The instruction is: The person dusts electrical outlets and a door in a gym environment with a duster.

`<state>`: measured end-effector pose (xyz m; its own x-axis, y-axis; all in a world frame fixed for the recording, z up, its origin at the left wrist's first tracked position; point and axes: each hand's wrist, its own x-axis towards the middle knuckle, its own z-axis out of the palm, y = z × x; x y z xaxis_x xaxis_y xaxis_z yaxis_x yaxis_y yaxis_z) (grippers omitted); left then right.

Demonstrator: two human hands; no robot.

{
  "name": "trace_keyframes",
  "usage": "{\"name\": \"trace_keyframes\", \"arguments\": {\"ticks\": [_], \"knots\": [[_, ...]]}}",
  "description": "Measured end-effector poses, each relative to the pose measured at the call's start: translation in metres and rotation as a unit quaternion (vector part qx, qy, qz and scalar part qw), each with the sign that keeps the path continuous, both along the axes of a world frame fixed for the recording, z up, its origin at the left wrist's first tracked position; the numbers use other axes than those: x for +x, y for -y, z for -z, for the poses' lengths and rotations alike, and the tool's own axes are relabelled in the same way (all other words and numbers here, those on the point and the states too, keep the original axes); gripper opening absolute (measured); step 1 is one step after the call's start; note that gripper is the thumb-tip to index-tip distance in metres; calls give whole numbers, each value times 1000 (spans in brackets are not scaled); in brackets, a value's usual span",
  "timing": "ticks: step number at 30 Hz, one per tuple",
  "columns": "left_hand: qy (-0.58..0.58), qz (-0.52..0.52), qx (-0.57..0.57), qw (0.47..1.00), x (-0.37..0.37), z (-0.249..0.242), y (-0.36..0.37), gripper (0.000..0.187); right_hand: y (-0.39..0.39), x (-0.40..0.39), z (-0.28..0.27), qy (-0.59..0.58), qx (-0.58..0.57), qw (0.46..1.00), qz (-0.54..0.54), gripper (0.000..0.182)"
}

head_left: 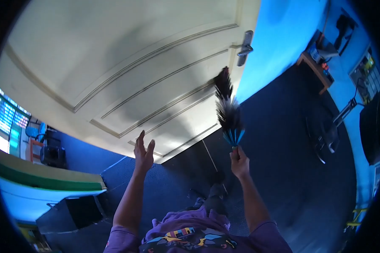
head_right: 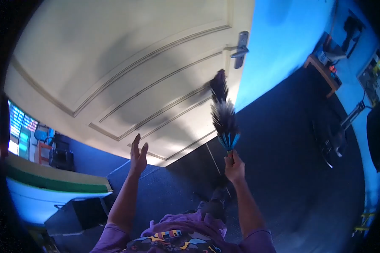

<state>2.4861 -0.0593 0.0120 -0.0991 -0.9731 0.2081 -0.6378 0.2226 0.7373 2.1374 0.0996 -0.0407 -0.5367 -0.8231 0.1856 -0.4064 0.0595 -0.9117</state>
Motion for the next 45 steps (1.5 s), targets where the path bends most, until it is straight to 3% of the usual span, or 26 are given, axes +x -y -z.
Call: {"name": "trace_keyframes", "arguments": {"ticks": [3, 6, 8, 9, 13, 15, 19, 21, 22, 23, 24, 26, 28, 34, 36, 38, 40, 42, 43, 45], "knots": [[-48, -23, 7, 999, 6, 17, 7, 66, -15, 5, -36, 35, 191, 973, -124, 18], [-94, -58, 22, 994, 10, 20, 7, 65, -43, 24, -38, -13, 191, 957, -219, 28], [-112, -67, 63, 989, 12, 6, 0, 66, -41, 20, -73, -136, 216, 917, -306, 37], [-157, -65, 58, 984, 11, -2, -6, 67, -34, 8, -78, -152, 213, 912, -318, 37], [-193, -110, 19, 975, 17, 8, -13, 67, 11, -101, -130, -280, 214, 917, -185, 37], [-149, -119, -2, 982, 20, 5, -19, 68, 37, -176, -134, -305, 135, 925, -182, 37], [-153, -169, 16, 974, 4, 8, -26, 69, 128, -241, -144, -291, 86, 919, -253, 37], [-188, -186, 26, 964, -11, 12, -26, 69, 185, -202, -137, -239, 151, 911, -300, 34], [-190, -199, 28, 961, -17, 19, -22, 69, 213, -174, -121, -315, 110, 881, -334, 30], [-219, -213, 11, 952, -25, 31, -15, 70, 219, -96, -161, -313, 232, 857, -337, 33], [-246, -226, -7, 942, -33, 36, -9, 70, 242, -84, -120, -355, 83, 830, -423, 37], [-251, -254, -2, 934, -44, 26, 0, 70, 244, -10, -124, -401, 40, 789, -464, 38], [-248, -271, -51, 929, -42, 21, 4, 70, 239, -9, -132, -392, 59, 794, -461, 39], [-245, -350, -32, 904, -36, 11, -22, 72, 217, -86, -105, -381, 84, 803, -451, 35], [-241, -356, -70, 900, -39, 12, -16, 72, 208, -43, -110, -319, -23, 801, -507, 34], [-213, -339, -157, 903, -47, -12, -17, 72, 186, 4, -115, -260, 2, 831, -493, 36], [-171, -324, -185, 912, -50, -35, -24, 70, 165, 26, -82, -253, -23, 841, -478, 39], [-124, -310, -201, 921, -42, -39, -34, 70, 144, 29, -71, -297, 178, 786, -512, 42], [-145, -316, -202, 915, -37, -35, -39, 71, 140, 16, -39, -305, 192, 760, -540, 42], [-174, -337, -120, 918, -22, -28, -57, 75, 114, -5, -30, -303, 189, 749, -558, 42]]}}
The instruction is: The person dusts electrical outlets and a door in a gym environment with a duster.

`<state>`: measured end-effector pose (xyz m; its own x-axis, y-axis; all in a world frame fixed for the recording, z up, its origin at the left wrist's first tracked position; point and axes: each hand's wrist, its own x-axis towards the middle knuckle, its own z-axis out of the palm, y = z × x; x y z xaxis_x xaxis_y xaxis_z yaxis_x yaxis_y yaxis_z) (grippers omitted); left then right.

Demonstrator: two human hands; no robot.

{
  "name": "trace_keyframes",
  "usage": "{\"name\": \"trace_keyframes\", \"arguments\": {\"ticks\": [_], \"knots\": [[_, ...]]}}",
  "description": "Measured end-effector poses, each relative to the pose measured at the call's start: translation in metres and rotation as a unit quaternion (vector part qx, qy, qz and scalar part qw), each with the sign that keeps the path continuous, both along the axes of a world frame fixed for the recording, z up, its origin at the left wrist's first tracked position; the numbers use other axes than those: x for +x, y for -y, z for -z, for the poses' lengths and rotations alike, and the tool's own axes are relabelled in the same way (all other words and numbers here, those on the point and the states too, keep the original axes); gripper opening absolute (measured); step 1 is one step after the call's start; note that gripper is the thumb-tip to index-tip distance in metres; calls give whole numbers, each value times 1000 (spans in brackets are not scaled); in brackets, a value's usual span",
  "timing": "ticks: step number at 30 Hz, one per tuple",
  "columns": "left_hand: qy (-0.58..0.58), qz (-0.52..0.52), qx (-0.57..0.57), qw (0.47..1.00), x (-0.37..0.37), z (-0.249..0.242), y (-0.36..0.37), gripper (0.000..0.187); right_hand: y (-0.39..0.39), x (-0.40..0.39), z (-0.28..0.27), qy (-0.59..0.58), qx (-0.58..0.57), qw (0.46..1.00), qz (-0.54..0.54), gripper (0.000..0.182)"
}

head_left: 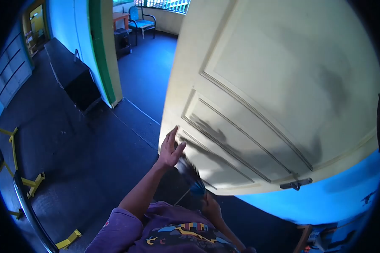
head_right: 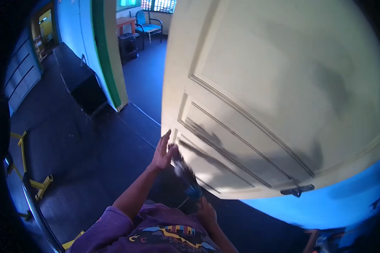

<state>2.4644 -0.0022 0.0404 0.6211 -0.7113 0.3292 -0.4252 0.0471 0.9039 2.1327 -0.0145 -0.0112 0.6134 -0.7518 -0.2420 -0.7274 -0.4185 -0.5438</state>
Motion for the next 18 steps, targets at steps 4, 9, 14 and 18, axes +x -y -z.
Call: {"name": "trace_keyframes", "arguments": {"ticks": [4, 9, 14, 18], "knots": [[47, -19, 4, 999, 30, 2, -18, 76, 1, 46, -39, 123, -111, 986, 1, 44], [15, 26, -21, 999, 54, -18, -17, 74, 45, 124, -66, 170, -234, 957, 25, 38], [35, 26, 44, 998, 86, 4, -31, 79, 67, 121, -50, -128, -258, 955, -72, 41], [5, 39, 60, 997, 92, 15, -30, 78, 75, 141, -65, 89, -372, 924, -2, 41]]}}
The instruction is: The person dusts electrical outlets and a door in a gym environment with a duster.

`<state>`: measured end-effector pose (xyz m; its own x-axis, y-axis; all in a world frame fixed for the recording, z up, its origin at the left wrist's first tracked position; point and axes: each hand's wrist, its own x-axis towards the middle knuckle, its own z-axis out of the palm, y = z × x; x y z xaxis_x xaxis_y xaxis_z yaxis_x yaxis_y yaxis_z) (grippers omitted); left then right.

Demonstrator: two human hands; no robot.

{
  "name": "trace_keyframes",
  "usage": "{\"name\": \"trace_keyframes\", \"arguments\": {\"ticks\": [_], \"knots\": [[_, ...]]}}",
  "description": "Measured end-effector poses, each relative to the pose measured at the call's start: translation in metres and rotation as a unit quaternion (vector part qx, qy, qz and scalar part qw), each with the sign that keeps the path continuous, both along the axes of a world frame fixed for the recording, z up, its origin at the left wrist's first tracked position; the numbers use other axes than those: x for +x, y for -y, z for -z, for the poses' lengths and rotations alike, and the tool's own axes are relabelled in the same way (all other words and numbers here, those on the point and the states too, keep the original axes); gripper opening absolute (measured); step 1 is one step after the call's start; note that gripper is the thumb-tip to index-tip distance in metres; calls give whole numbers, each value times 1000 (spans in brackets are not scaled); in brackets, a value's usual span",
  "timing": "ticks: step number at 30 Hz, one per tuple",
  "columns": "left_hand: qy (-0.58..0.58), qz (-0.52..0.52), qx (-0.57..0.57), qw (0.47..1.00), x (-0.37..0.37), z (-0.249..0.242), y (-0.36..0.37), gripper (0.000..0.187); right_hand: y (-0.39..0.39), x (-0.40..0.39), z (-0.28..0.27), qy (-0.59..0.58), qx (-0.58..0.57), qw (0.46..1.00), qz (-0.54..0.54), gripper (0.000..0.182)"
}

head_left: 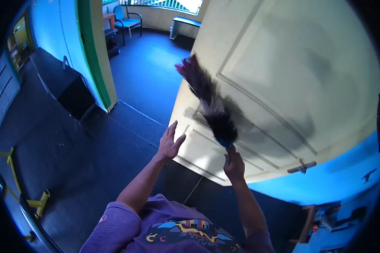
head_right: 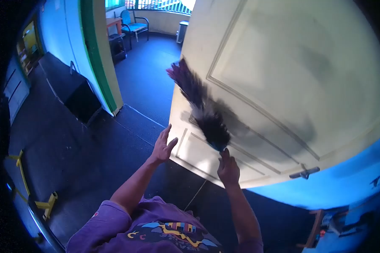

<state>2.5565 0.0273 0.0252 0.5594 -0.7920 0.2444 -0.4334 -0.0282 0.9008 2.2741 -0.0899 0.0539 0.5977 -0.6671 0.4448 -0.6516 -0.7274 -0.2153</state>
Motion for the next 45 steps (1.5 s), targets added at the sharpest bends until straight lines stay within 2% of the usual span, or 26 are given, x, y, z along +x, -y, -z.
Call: {"name": "trace_keyframes", "arguments": {"ticks": [2, 3, 5, 6, 7, 9, 12, 13, 15, 19, 21, 25, 29, 31, 33, 34, 36, 38, 39, 40, 41, 43, 45], "knots": [[5, 15, -4, 1000, 2, 7, 2, 77, 5, -3, 7, -146, 95, 984, 32, 42], [8, 16, -15, 1000, 2, 9, 6, 77, 4, -12, 21, -256, 139, 955, 58, 43], [12, 27, 6, 1000, 3, 14, 4, 78, -6, -33, 61, -354, 177, 916, 69, 44], [16, 30, 14, 999, 4, 21, 3, 78, -20, -35, 69, -339, 163, 922, 96, 40], [20, 35, 24, 999, 6, 30, 4, 77, -24, -37, 73, -317, 203, 923, 87, 45], [37, 43, 42, 997, 9, 50, 6, 77, -40, -29, 74, -215, 156, 958, 104, 48], [-6, 83, 91, 992, -1, 65, 10, 76, -42, -28, 90, -146, 157, 973, 85, 48], [-15, 97, 98, 990, -4, 64, 18, 76, -41, -36, 105, -190, 152, 963, 113, 45], [0, 103, 138, 985, -5, 90, 26, 77, -50, -55, 111, -253, 273, 908, 192, 44], [14, 157, 162, 974, -3, 111, 27, 78, -118, -76, 117, -227, 314, 888, 248, 42], [-14, 171, 196, 965, -6, 116, 24, 78, -131, -69, 98, -134, 304, 918, 217, 41], [-38, 194, 212, 957, -19, 113, 34, 79, -118, -92, 88, -112, 274, 917, 266, 46], [23, 231, 220, 948, -26, 103, 44, 78, -144, -203, 85, -26, 232, 858, 457, 39], [30, 254, 208, 944, -31, 100, 49, 78, -163, -255, 109, 6, 237, 830, 506, 39], [57, 283, 212, 934, -37, 96, 51, 76, -183, -282, 133, 89, 186, 802, 560, 35], [61, 292, 212, 931, -41, 102, 55, 76, -187, -280, 135, 92, 186, 796, 569, 35], [104, 331, 185, 920, -48, 119, 63, 76, -189, -252, 140, 248, 203, 732, 601, 30], [110, 350, 189, 911, -71, 111, 66, 75, -184, -218, 159, 270, 269, 722, 578, 24], [112, 357, 192, 907, -85, 103, 69, 75, -173, -184, 152, 324, 286, 688, 583, 21], [133, 362, 213, 898, -101, 94, 73, 75, -167, -157, 179, 379, 255, 708, 539, 21], [147, 376, 217, 889, -103, 108, 76, 75, -154, -123, 186, 424, 260, 664, 559, 22], [266, 445, 149, 842, -104, 147, 90, 74, -135, -71, 231, 482, 290, 621, 546, 24], [205, 451, 203, 845, -141, 140, 93, 74, -106, -48, 274, 526, 295, 571, 557, 24]]}}
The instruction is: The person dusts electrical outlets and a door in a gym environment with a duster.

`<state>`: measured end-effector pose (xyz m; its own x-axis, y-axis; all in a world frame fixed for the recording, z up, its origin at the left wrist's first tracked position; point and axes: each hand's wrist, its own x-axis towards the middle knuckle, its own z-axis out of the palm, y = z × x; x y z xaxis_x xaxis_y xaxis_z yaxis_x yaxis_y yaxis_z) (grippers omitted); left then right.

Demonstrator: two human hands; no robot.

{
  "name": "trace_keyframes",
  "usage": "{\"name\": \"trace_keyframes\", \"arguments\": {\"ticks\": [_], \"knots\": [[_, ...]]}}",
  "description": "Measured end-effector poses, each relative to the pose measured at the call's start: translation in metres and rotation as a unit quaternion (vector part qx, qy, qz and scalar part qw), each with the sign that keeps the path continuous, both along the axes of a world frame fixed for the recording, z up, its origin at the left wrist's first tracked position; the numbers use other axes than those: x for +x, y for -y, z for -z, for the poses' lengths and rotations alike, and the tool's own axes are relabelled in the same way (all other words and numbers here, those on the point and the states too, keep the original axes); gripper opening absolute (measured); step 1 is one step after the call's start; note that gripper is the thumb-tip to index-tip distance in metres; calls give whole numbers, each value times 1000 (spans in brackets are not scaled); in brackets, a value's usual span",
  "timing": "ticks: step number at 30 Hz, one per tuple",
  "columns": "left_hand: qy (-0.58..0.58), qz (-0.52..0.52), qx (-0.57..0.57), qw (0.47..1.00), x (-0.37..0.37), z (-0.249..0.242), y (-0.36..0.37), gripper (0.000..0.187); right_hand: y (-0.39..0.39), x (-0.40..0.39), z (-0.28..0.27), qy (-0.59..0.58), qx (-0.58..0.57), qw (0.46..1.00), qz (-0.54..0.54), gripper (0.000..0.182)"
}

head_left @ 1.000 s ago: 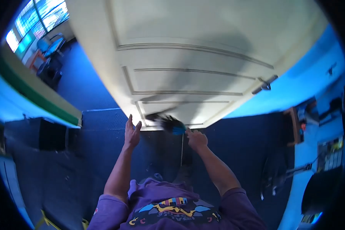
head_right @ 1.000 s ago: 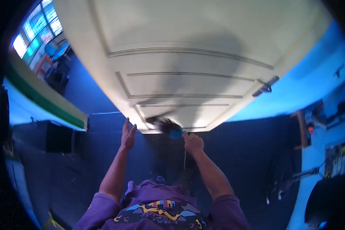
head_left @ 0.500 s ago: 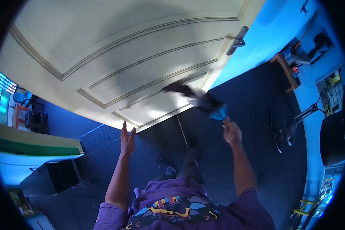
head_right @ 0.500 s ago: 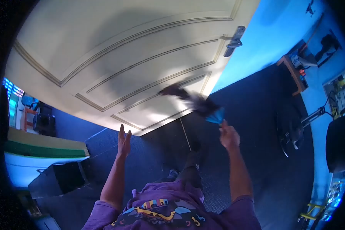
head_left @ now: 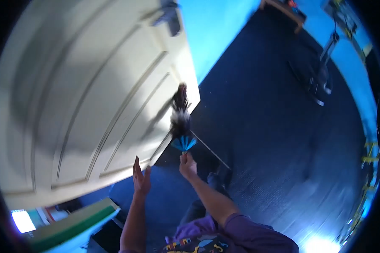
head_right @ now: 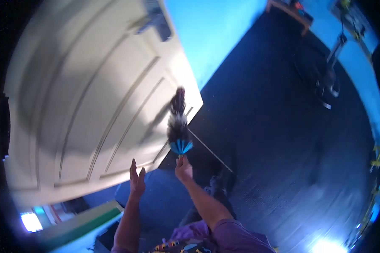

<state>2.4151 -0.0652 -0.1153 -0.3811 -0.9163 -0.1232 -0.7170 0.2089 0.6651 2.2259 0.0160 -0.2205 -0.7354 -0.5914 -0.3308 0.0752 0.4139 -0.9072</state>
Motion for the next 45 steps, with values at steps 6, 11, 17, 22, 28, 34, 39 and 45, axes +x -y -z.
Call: {"name": "trace_keyframes", "arguments": {"ticks": [6, 11, 17, 22, 28, 34, 39, 45], "knots": [[17, 24, 86, 996, -41, 71, 31, 68, 35, 47, 76, 145, 11, 980, 134, 27], [30, 2, 114, 993, -79, 132, 53, 64, 46, 43, 170, 178, 101, 977, 66, 25], [28, 77, 107, 991, -92, 190, 67, 66, 55, -18, 184, 164, 124, 974, 93, 26], [28, 125, 81, 988, -72, 222, 57, 69, 67, -12, 223, 193, 186, 959, -94, 27], [78, 123, 96, 985, -42, 223, 43, 73, -23, 18, 148, 223, 248, 906, -260, 26], [92, 108, 106, 984, -40, 228, 46, 75, 32, -60, 180, 72, 154, 982, -83, 28], [94, 80, 99, 987, -40, 242, 51, 74, 45, 21, 219, 137, 195, 934, -266, 26], [103, 68, 99, 987, -36, 237, 62, 73, -54, 62, 149, 210, 174, 934, -230, 25]]}}
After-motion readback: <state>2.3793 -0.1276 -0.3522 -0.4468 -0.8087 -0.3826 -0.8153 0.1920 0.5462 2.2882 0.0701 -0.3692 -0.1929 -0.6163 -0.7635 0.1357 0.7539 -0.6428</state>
